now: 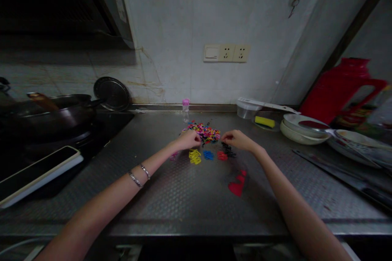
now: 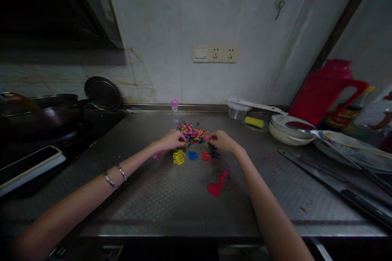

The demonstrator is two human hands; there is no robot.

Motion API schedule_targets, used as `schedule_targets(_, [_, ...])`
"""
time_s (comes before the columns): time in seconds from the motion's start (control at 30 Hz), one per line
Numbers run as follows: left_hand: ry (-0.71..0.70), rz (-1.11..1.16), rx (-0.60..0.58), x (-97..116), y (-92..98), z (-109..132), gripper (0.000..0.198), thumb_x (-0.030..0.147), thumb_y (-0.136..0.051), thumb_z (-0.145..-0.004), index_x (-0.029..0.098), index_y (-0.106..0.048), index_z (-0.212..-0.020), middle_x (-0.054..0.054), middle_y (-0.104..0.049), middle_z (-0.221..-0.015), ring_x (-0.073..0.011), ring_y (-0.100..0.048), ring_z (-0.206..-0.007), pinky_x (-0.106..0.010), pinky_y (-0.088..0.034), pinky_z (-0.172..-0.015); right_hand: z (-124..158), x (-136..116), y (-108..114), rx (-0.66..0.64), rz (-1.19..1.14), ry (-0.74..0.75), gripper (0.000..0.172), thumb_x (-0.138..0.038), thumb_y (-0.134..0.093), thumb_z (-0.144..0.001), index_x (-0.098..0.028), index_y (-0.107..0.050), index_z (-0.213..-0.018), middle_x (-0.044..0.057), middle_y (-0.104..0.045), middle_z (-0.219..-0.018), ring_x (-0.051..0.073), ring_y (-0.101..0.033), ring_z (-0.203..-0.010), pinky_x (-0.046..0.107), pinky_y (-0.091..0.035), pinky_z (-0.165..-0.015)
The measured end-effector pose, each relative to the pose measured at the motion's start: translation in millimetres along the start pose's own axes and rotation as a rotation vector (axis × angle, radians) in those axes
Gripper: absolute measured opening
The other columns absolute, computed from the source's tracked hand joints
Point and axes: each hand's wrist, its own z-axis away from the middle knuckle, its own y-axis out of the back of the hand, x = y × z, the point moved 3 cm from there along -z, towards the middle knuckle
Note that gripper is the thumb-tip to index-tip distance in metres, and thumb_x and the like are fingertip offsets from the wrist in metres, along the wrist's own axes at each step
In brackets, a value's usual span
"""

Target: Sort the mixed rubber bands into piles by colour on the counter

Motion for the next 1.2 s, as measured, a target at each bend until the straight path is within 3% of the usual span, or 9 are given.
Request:
schedule_targets(0.23, [0.018,-0.157,-0.002,11.0,-16.2,-20.5,0.02,0.033,-0.06,-0.065,0.016,-0.069,-0.072,-0.004,-0.066,-0.072,-0.0136,-0.056,-0.064,-0.021,-0.039,-0.058,1.1,17.5,0.8,0.057,0.074,-0.032,0.026,-0.014,-0.047,-0.069,-0.015,-0.07,-0.082,0.004,-0.069,-0.077,0.013,-0.059,-0.069,0.02,-0.041,-0.063])
schedule_targets(0.43, [0.062,-0.082,-0.054,10.0,-22.4,-31.0,0.016,0.023,-0.059,-0.062,0.014,-0.07,-0.069,-0.003,-0.065,-0.065,-0.0114,-0.055,-0.057,-0.02,-0.04,-0.058,0.7,22.6,2.5,0.073,0.095,-0.034,0.027,-0.014,-0.046,-0.07,-0.014,-0.07,-0.082,0.004,-0.069,-0.077,0.013,-0.059,-0.069,0.019,-0.041,-0.063])
schedule_targets(0.6, [0.015,0.045,-0.035,11.5,-21.6,-40.3,0.015,0.019,-0.057,-0.061,0.012,-0.07,-0.066,-0.001,-0.061,-0.056,-0.01,-0.05,-0.051,-0.019,-0.038,-0.053,0.7,22.3,5.1,0.073,0.097,-0.05,0.027,-0.015,-0.046,-0.071,-0.013,-0.069,-0.084,0.005,-0.069,-0.078,0.014,-0.059,-0.07,0.02,-0.042,-0.063])
schedule_targets(0.77, [-0.053,0.129,-0.006,30.9,-19.5,-60.4,0.016,0.019,-0.056,-0.062,0.011,-0.069,-0.065,0.001,-0.056,-0.051,-0.0087,-0.045,-0.05,-0.019,-0.033,-0.048,3.4,22.2,9.5,0.112,0.112,-0.107,0.027,-0.016,-0.046,-0.072,-0.015,-0.069,-0.087,0.006,-0.069,-0.084,0.016,-0.061,-0.076,0.02,-0.042,-0.067])
schedule_targets(0.97, [-0.082,0.125,-0.029,55.3,-37.7,-88.7,0.019,0.017,-0.055,-0.063,0.01,-0.07,-0.073,-0.002,-0.061,-0.061,-0.0087,-0.046,-0.05,-0.019,-0.034,-0.048,10.3,24.4,12.8,0.159,0.193,-0.204,0.027,-0.019,-0.046,-0.074,-0.019,-0.068,-0.09,0.007,-0.069,-0.089,0.016,-0.061,-0.083,0.019,-0.04,-0.068])
schedule_targets(1.2, [-0.092,0.073,-0.086,66.8,-46.6,-91.2,0.024,0.018,-0.055,-0.063,0.009,-0.07,-0.08,-0.006,-0.065,-0.068,-0.0105,-0.05,-0.052,-0.021,-0.038,-0.052,10.0,27.0,12.8,0.171,0.237,-0.228,0.026,-0.021,-0.047,-0.076,-0.019,-0.068,-0.09,0.008,-0.068,-0.088,0.018,-0.06,-0.085,0.021,-0.039,-0.067])
